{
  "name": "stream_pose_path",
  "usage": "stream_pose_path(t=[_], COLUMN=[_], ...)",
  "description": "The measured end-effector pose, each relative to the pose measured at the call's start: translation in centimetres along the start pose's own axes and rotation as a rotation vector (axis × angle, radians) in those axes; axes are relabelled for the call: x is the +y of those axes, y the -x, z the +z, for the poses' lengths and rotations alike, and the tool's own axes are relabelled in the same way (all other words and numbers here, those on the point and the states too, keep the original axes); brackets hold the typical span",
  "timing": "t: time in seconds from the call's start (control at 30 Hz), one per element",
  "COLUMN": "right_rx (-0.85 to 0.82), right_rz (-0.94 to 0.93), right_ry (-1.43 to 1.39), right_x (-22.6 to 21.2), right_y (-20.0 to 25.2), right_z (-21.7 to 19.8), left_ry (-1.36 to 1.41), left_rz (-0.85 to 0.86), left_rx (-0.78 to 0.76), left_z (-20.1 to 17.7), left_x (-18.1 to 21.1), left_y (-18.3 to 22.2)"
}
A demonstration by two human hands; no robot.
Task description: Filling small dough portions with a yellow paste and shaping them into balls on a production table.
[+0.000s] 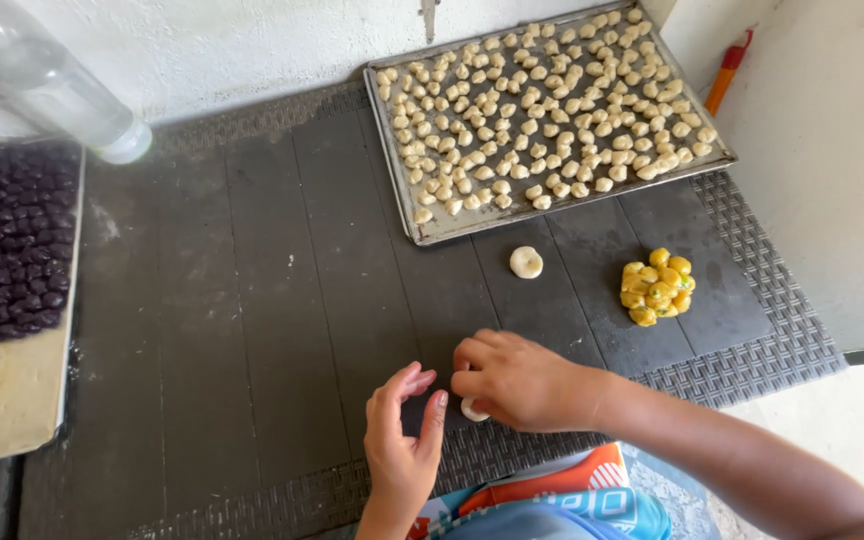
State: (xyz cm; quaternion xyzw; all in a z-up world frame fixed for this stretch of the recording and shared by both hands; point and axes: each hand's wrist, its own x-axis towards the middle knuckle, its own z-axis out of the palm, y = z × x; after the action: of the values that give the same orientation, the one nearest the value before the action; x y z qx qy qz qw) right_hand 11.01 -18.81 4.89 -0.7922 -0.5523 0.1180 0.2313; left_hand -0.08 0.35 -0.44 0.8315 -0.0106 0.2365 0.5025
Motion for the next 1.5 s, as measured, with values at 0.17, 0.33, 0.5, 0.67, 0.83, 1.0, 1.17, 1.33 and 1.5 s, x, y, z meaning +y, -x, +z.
stream_pose_path(t=[0.17,0.33,0.5,0.67,0.83,1.0,1.17,1.33,1.5], right_rx=[0.143,0.488,0.531,0.454,0.390,0.618,0.551,0.638,0.722], right_rz=[0.005,0.075,0.216,0.432,0.542,0.660,0.475,0.558,0.254], right_ry=[-0.042,0.448,0.216,0.524,0.612,-0.196,-0.371,-0.766,0.170], right_x=[0.7,4.5,9.8,17.2,18.4,8.1,1.8,-1.7,-2.4], right_y=[0.1,0.6,0.5,-4.8,-7.4,-4.1,1.6,3.1,1.8], right_z=[-1.3,-3.2,-4.0,-2.5,-3.3,-5.4,-0.5,3.0,4.5], left_ry=[0.033,0.040,-0.008,-0.053,-0.020,0.050,0.032,-0.031,-0.137], left_rz=[-0.005,0.011,0.040,0.073,-0.009,-0.002,0.012,0.054,0.223], left_rx=[0.028,0.044,0.025,0.000,0.033,0.025,-0.010,-0.059,-0.143], left_z=[0.3,0.4,0.6,0.8,0.4,0.3,0.3,0.2,0.1], left_x=[-0.4,-0.1,-0.4,-0.2,-0.1,-0.2,0.0,0.8,0.6], left_y=[0.3,0.2,0.3,0.1,0.3,0.1,-0.2,-0.6,-1.3])
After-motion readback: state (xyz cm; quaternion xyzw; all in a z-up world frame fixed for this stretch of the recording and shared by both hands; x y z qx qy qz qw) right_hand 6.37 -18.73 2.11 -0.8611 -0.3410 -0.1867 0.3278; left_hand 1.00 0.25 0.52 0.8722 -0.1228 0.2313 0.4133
